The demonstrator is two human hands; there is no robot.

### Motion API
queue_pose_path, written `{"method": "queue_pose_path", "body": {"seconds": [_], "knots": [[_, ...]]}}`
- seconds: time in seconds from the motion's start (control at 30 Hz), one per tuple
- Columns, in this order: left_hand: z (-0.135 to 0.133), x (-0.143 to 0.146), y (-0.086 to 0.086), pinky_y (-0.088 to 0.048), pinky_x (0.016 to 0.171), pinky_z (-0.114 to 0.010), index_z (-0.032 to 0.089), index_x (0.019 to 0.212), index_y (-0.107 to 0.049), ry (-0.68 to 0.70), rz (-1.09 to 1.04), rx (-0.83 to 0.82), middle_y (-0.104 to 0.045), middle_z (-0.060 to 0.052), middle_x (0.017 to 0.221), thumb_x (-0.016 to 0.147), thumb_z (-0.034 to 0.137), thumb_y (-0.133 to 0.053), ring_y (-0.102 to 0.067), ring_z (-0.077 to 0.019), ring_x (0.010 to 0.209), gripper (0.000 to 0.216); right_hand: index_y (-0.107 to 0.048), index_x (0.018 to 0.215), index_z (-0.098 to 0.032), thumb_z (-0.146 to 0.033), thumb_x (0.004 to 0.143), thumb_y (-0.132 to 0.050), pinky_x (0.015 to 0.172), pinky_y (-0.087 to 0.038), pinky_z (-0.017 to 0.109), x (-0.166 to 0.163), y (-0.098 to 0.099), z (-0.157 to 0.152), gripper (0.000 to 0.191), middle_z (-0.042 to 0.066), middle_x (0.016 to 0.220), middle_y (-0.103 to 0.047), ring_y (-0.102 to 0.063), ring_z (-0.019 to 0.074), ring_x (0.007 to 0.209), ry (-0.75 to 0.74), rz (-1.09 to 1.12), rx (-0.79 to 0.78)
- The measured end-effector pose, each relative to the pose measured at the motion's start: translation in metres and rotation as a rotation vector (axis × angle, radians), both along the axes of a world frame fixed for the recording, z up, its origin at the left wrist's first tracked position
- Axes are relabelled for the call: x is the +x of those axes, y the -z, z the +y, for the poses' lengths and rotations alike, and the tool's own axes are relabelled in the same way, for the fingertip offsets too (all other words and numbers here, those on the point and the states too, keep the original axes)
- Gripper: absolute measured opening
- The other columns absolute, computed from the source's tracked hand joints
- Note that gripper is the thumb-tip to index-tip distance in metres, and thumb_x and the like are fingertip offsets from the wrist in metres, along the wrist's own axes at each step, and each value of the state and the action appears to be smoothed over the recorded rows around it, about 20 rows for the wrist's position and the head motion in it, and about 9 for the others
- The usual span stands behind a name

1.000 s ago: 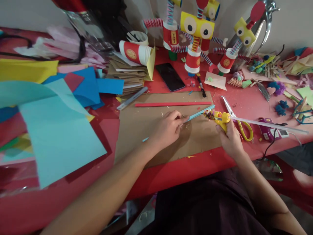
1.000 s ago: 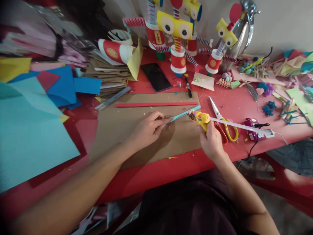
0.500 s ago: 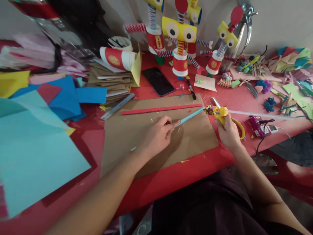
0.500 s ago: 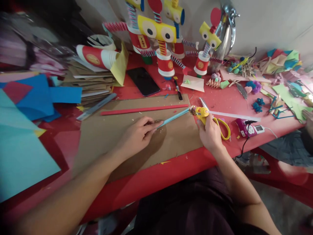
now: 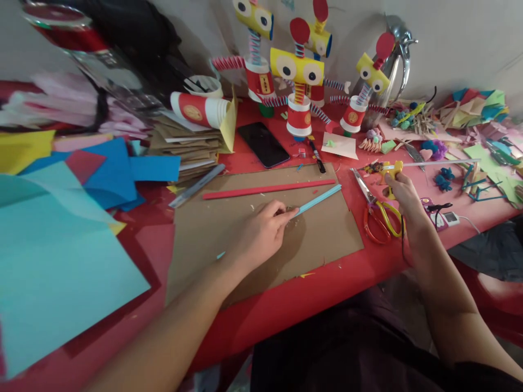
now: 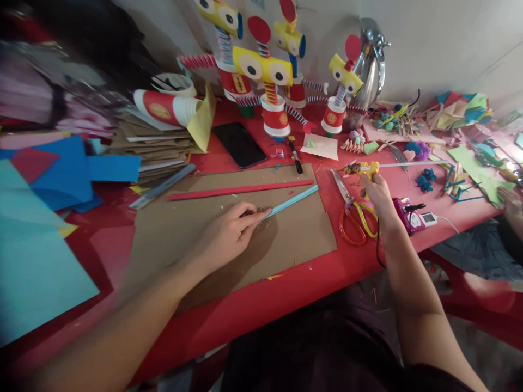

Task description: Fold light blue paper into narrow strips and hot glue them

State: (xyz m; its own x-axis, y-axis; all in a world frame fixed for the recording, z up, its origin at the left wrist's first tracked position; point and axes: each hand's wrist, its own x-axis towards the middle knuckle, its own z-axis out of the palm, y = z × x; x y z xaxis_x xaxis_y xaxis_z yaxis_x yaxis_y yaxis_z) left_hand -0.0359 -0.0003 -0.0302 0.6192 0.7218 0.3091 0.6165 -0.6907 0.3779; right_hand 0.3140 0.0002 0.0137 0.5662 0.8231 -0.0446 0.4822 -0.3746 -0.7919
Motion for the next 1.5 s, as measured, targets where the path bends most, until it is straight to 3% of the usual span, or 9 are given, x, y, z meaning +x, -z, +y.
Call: {"method": "queue_pose_path", "body": {"seconds": [0.13,0.23,0.3,0.43,0.57,0.93,1.07,1.3,1.5], "knots": [[-0.002,0.001,-0.003,-0.051,0.07,-0.031,0.023,0.12,-0.07,-0.015,0.021,0.007,-0.062,-0.007,0.093,0.093,0.011,-0.042,-0.058,-0.0191,0.083,0.041,-0.054,0.071,-0.021,-0.042,0.082,-0.065,0.068,-0.048,0.039,0.013,-0.007,0.005,0.026,0.006,0.073,-0.061,-0.063,0.0239,0.072,0.058,-0.142,-0.058],[-0.006,0.003,-0.005,-0.052,0.073,-0.032,0.022,0.122,-0.069,-0.036,0.085,0.026,-0.062,-0.008,0.095,0.092,0.009,-0.042,-0.058,-0.0203,0.087,0.042,-0.061,0.076,-0.018,-0.028,0.08,-0.065,0.089,-0.043,0.056,-0.004,-0.008,-0.008,0.012,0.018,0.093,-0.063,-0.058,0.0378,0.105,0.03,-0.499,0.001],[-0.008,0.004,-0.007,-0.052,0.074,-0.032,0.022,0.125,-0.067,-0.038,0.136,0.039,-0.062,-0.008,0.097,0.09,0.006,-0.043,-0.058,-0.0212,0.089,0.046,-0.066,0.088,-0.015,-0.023,0.086,-0.055,0.094,-0.04,0.061,-0.033,-0.003,-0.02,0.014,0.022,0.106,-0.063,-0.054,0.0399,0.112,-0.154,-0.757,0.082],[-0.01,0.005,-0.008,-0.052,0.077,-0.036,0.024,0.126,-0.066,-0.012,0.225,0.063,-0.063,-0.009,0.102,0.085,0.001,-0.044,-0.057,-0.0244,0.093,0.052,-0.067,0.109,-0.019,-0.019,0.094,-0.048,0.102,-0.046,0.052,-0.115,0.016,-0.042,0.025,0.015,0.123,-0.066,-0.056,0.033,0.121,-0.801,-0.762,0.184],[-0.01,0.006,-0.009,-0.052,0.077,-0.037,0.023,0.122,-0.068,-0.003,0.234,0.061,-0.062,-0.01,0.1,0.086,0.004,-0.048,-0.056,-0.0252,0.092,0.046,-0.062,0.125,-0.02,-0.023,0.095,-0.055,0.112,-0.042,0.048,-0.161,0.024,-0.052,0.031,0.014,0.129,-0.066,-0.057,0.0311,0.126,-0.938,-0.768,0.192],[-0.009,0.006,-0.008,-0.049,0.076,-0.034,0.027,0.127,-0.066,-0.027,0.202,0.01,-0.058,-0.007,0.095,0.087,0.002,-0.043,-0.054,-0.0223,0.089,0.052,-0.073,0.113,-0.022,-0.023,0.096,-0.051,0.113,-0.031,0.065,-0.09,0.019,-0.026,0.028,0.009,0.12,-0.072,-0.056,0.0351,0.124,-0.685,-0.915,0.126],[-0.009,0.006,-0.007,-0.049,0.076,-0.034,0.027,0.126,-0.066,-0.032,0.22,0.038,-0.059,-0.008,0.096,0.085,0.001,-0.043,-0.055,-0.0221,0.09,0.054,-0.078,0.097,-0.023,-0.02,0.093,-0.053,0.107,-0.04,0.058,-0.077,0.009,-0.012,0.025,0.009,0.112,-0.073,-0.054,0.0338,0.122,-0.648,-0.912,0.201],[-0.008,0.001,-0.007,-0.051,0.084,-0.038,0.028,0.128,-0.065,-0.031,0.18,0.006,-0.06,-0.008,0.103,0.083,-0.001,-0.044,-0.056,-0.0236,0.099,0.057,-0.076,0.085,-0.024,-0.016,0.09,-0.051,0.088,-0.046,0.043,-0.094,0.0,0.005,0.027,0.006,0.096,-0.075,-0.061,0.0255,0.097,-1.006,-0.844,0.13],[-0.006,0.0,-0.009,-0.051,0.082,-0.039,0.026,0.127,-0.065,-0.012,0.181,-0.001,-0.062,-0.008,0.103,0.082,-0.003,-0.044,-0.055,-0.024,0.096,0.058,-0.075,0.089,-0.023,-0.017,0.091,-0.049,0.081,-0.045,0.038,-0.096,0.001,0.004,0.027,0.006,0.096,-0.076,-0.063,0.0233,0.093,-1.104,-0.878,0.127]]}}
